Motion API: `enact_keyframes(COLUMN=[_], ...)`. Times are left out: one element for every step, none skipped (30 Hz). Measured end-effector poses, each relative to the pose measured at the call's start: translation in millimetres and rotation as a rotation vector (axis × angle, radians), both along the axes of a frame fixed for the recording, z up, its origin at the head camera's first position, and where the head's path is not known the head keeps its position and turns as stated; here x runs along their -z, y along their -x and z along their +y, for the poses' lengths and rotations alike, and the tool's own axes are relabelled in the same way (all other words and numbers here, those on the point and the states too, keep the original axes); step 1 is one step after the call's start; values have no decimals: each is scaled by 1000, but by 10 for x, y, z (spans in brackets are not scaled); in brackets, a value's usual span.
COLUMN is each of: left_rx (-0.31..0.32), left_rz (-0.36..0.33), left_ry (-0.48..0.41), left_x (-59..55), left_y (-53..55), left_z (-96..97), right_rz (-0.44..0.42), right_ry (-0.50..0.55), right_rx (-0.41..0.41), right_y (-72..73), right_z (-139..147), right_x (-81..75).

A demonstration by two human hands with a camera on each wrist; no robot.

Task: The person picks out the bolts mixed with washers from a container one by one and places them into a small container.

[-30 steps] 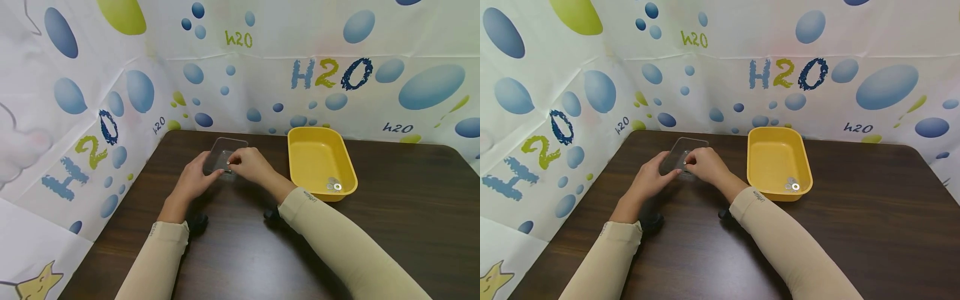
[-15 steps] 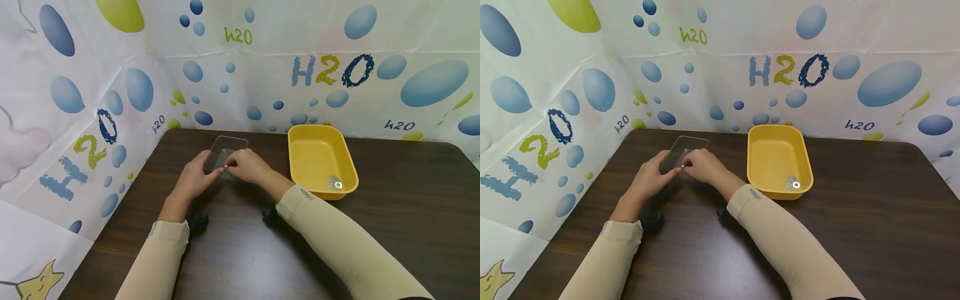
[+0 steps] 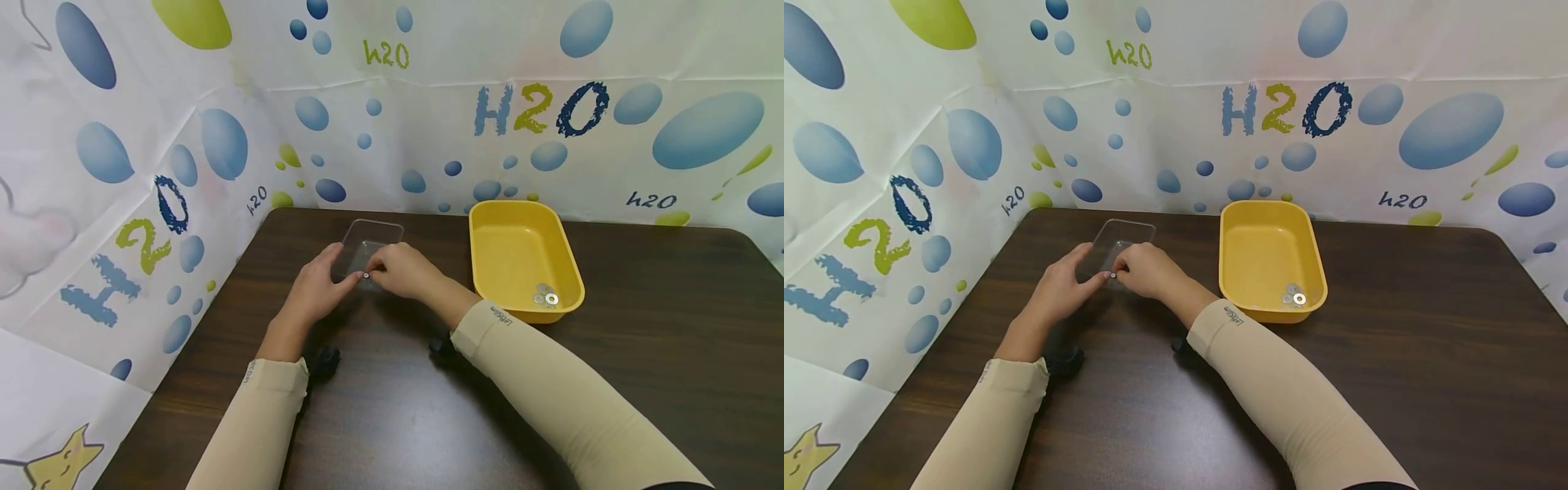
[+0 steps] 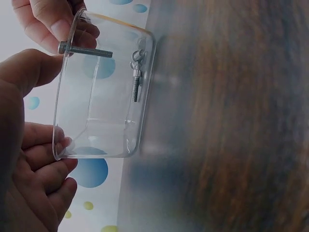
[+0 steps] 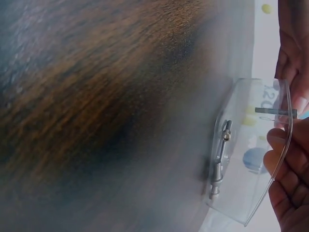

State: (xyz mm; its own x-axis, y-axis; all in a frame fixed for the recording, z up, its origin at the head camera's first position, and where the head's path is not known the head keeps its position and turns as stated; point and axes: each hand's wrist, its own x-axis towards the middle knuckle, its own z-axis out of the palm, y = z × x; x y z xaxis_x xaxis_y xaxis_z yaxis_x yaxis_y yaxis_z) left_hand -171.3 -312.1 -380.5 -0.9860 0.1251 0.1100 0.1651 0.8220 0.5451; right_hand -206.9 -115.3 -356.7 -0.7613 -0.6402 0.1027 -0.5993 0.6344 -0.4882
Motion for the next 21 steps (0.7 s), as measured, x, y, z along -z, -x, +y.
enact_keyframes(left_rx=[2,3,4,5,4,5,3,2,0,-1,-2,-3,-4,-4,-3,-2,-1,2,4,6,8], left_rz=[-1,-1,-1,-1,-1,-2,-4,-6,-7,-9,-10,-11,-11,-12,-11,-9,-8,-6,-4,-2,1], left_ry=[1,1,1,1,1,2,3,2,2,1,2,3,3,3,5,7,9,10,10,10,11], left_x=[2,5,8,11,13,14,16,17,18,18,18,17,16,14,11,7,4,2,-1,-3,-6], left_y=[1,3,5,7,8,10,13,15,16,16,16,16,15,13,11,9,8,7,6,5,5], left_z=[-3,-4,-6,-8,-9,-12,-14,-14,-15,-16,-16,-15,-14,-13,-11,-11,-10,-8,-7,-6,-5], right_rz=[2,3,5,9,10,8,6,6,3,-1,-3,-2,0,6,16,27,40,52,62,71,76], right_ry=[3,6,8,8,10,11,14,15,17,20,22,22,21,17,15,13,10,8,7,7,10], right_rx=[-1,-1,0,0,0,0,-2,-4,-6,-8,-10,-12,-14,-15,-18,-20,-22,-22,-20,-17,-14], right_y=[0,0,0,2,4,7,10,11,12,14,13,12,10,8,5,2,-2,-7,-11,-13,-16], right_z=[1,2,3,4,5,7,10,14,18,21,22,23,21,19,13,8,1,-4,-8,-13,-17], right_x=[4,9,12,18,23,28,29,28,26,26,25,22,21,22,23,24,26,28,31,34,35])
